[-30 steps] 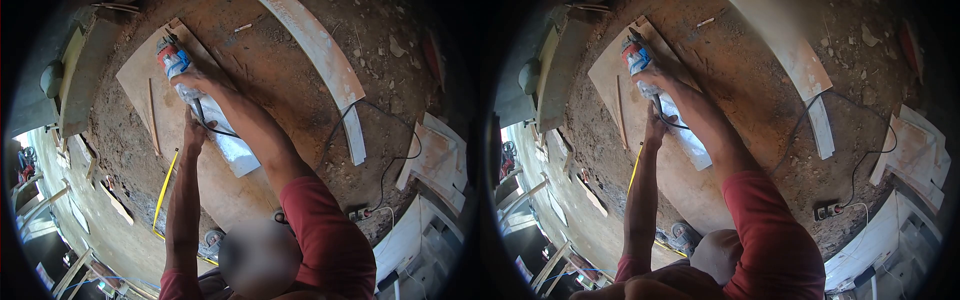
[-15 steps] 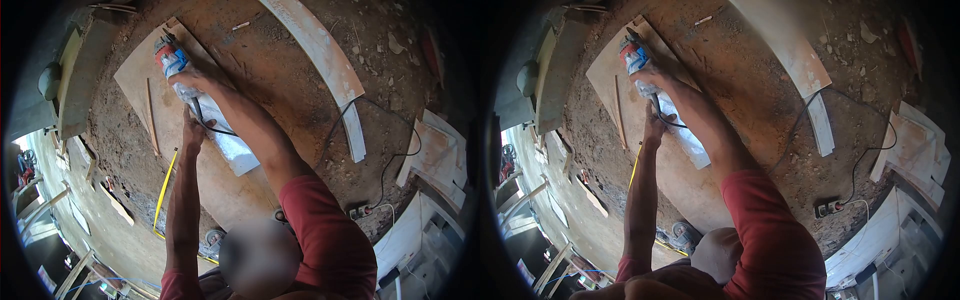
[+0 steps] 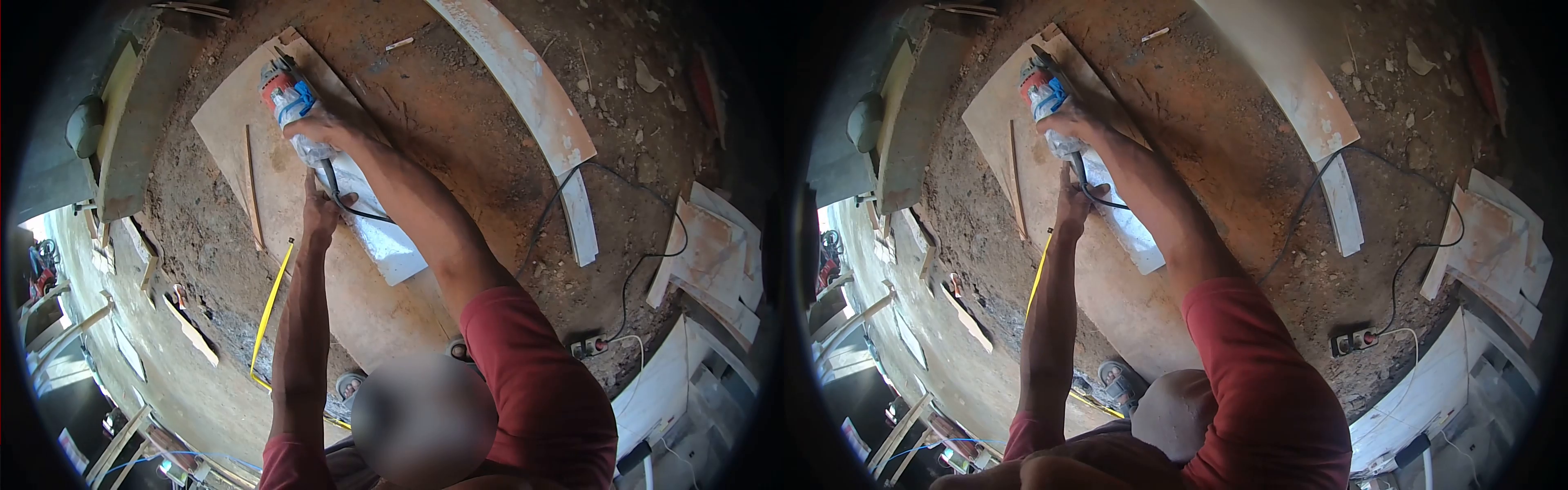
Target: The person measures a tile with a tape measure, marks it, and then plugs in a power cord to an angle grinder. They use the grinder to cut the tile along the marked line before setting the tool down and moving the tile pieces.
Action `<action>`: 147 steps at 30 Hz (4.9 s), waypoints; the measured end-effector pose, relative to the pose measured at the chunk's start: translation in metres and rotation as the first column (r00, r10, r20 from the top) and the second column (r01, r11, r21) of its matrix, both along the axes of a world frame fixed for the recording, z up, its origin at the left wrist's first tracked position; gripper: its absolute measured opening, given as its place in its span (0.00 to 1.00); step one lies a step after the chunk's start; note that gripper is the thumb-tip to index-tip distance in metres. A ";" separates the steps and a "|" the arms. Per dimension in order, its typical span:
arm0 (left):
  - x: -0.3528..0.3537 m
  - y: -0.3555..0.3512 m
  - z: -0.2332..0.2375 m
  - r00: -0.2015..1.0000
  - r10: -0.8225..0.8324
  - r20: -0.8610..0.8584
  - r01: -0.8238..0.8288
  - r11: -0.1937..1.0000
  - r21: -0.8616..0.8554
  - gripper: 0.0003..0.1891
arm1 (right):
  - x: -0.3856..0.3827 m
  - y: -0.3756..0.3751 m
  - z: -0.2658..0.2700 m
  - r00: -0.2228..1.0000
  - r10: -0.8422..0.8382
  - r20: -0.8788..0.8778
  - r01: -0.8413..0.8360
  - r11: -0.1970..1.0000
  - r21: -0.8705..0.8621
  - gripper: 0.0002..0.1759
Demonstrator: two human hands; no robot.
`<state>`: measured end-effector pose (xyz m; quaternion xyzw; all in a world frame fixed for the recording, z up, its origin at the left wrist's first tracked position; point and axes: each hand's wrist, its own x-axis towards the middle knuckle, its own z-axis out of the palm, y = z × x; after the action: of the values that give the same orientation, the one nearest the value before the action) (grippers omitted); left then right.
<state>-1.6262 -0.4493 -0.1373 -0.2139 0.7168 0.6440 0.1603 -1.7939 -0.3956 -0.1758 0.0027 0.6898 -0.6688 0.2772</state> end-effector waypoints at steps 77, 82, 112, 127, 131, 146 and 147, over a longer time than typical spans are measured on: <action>0.000 -0.019 -0.026 1.000 -0.025 -0.014 0.025 1.000 -0.018 0.49 | 0.068 0.040 0.021 0.999 0.016 0.033 -0.019 0.997 0.076 0.32; 0.000 -0.019 -0.028 1.000 -0.027 -0.013 0.026 0.998 -0.061 0.49 | 0.071 0.040 0.013 0.999 0.003 0.034 -0.005 0.999 0.051 0.31; 0.006 -0.038 -0.025 0.995 -0.068 -0.068 0.076 0.989 0.124 0.43 | 0.090 0.048 -0.029 0.991 -0.104 -0.089 0.105 0.995 0.003 0.29; -0.036 -0.058 -0.028 0.990 -0.110 -0.094 0.126 0.973 0.193 0.39 | 0.086 0.042 0.009 1.000 0.016 0.007 -0.017 0.991 0.133 0.53; -0.038 -0.060 -0.036 0.989 -0.116 -0.095 0.134 0.967 0.218 0.38 | 0.090 0.044 0.016 1.000 0.013 -0.008 -0.012 0.986 0.166 0.53; -0.038 -0.058 -0.021 0.973 -0.221 -0.060 0.228 0.961 0.156 0.32 | 0.102 0.057 0.052 0.999 0.023 0.026 -0.025 0.995 0.092 0.45; -0.038 -0.057 -0.021 0.974 -0.218 -0.060 0.225 0.963 0.146 0.32 | 0.103 0.056 0.048 1.000 0.005 0.010 -0.006 0.996 0.094 0.45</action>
<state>-1.6644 -0.5065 -0.1579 -0.1058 0.6885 0.6791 0.2315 -1.6912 -0.3398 -0.1279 0.0173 0.7192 -0.6348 0.2818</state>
